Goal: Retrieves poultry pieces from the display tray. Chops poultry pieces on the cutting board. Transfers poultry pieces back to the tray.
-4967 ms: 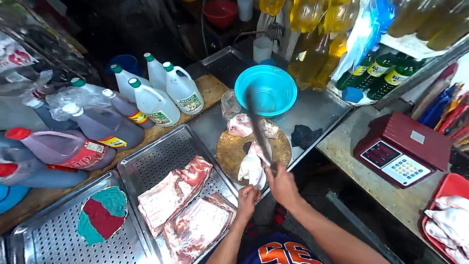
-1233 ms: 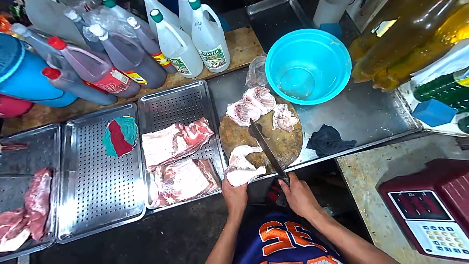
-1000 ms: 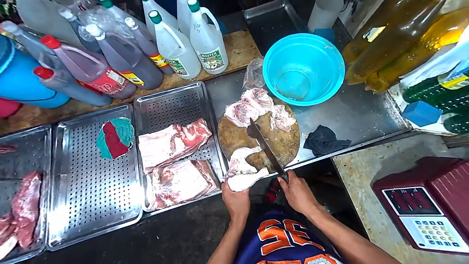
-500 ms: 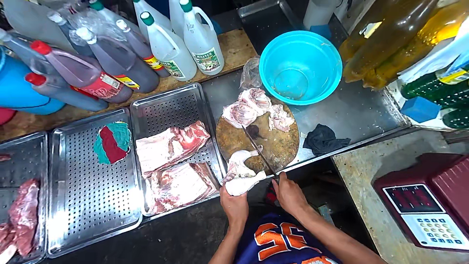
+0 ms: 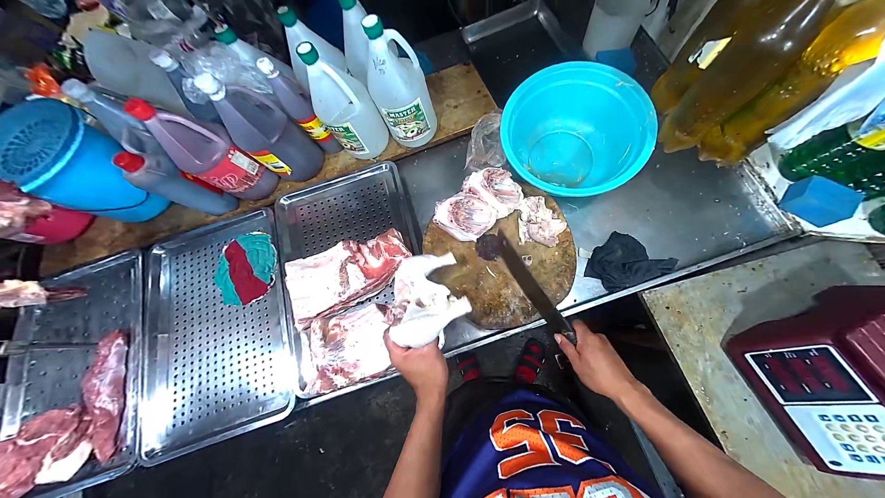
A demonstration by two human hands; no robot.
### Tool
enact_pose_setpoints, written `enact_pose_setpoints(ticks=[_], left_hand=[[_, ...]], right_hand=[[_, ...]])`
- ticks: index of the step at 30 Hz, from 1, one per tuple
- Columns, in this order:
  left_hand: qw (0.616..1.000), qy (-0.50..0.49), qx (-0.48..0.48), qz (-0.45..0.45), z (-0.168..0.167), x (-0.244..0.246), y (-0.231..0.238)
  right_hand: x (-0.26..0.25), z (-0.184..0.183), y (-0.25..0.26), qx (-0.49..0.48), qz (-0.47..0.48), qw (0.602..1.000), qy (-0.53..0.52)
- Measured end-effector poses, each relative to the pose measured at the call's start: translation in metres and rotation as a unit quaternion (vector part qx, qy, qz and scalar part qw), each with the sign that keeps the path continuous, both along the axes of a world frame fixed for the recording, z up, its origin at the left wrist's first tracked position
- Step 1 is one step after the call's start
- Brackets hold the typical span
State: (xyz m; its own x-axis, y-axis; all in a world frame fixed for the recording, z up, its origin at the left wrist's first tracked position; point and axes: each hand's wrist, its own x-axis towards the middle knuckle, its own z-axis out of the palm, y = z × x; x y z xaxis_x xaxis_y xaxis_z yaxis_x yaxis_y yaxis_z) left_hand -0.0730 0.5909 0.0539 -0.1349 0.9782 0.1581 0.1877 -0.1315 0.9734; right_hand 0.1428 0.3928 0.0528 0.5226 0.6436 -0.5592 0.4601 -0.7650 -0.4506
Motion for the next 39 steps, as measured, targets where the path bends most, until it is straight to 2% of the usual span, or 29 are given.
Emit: enact_pose_setpoints(ticks=[3,6,8,12,17,20,23,25,28,29,35,37,39], left_hand=[[0.978,0.189,0.076,-0.031,-0.032,0.011,0.022],[0.935,0.316,0.053,-0.150,-0.082,-0.004,0.033],[0.923,0.333,0.063,-0.182,-0.094,-0.012,0.035],[0.915,0.344,0.073,-0.199,-0.095,-0.015,0.029],[0.906,0.371,0.063,-0.196,-0.094,-0.011,0.027],[0.907,0.372,0.056,-0.187,-0.092,-0.011,0.026],[0.909,0.371,0.043,-0.184,-0.092,-0.010,0.026],[0.908,0.374,0.038,-0.184,-0.091,-0.010,0.026],[0.909,0.373,0.033,-0.185,-0.092,-0.011,0.027],[0.910,0.370,0.034,-0.185,-0.092,-0.011,0.029],[0.928,0.321,0.027,-0.190,-0.092,-0.011,0.036],[0.952,0.242,0.013,-0.188,-0.092,-0.015,0.040],[0.978,0.111,-0.020,-0.175,-0.086,-0.015,0.046]], right_hand=[[-0.008,-0.011,-0.004,-0.004,-0.011,1.000,0.006],[-0.006,-0.007,-0.004,-0.003,-0.015,1.000,0.013],[-0.005,-0.005,-0.005,-0.015,-0.010,1.000,0.011],[-0.007,0.001,-0.005,-0.031,0.002,0.999,0.015],[-0.014,0.034,0.017,0.018,0.024,0.999,0.029],[-0.027,0.063,0.039,0.103,0.018,0.994,-0.006],[-0.045,0.072,0.050,0.192,-0.006,0.980,-0.046],[-0.056,0.058,0.052,0.151,0.000,0.987,-0.046],[-0.060,0.023,0.056,-0.055,0.056,0.997,0.012],[-0.058,0.017,0.056,-0.084,0.067,0.994,0.025],[-0.034,0.027,0.053,-0.080,0.066,0.992,0.072],[-0.034,0.024,0.041,-0.060,0.026,0.997,0.043],[-0.034,0.020,0.029,-0.023,-0.035,0.999,-0.002]])
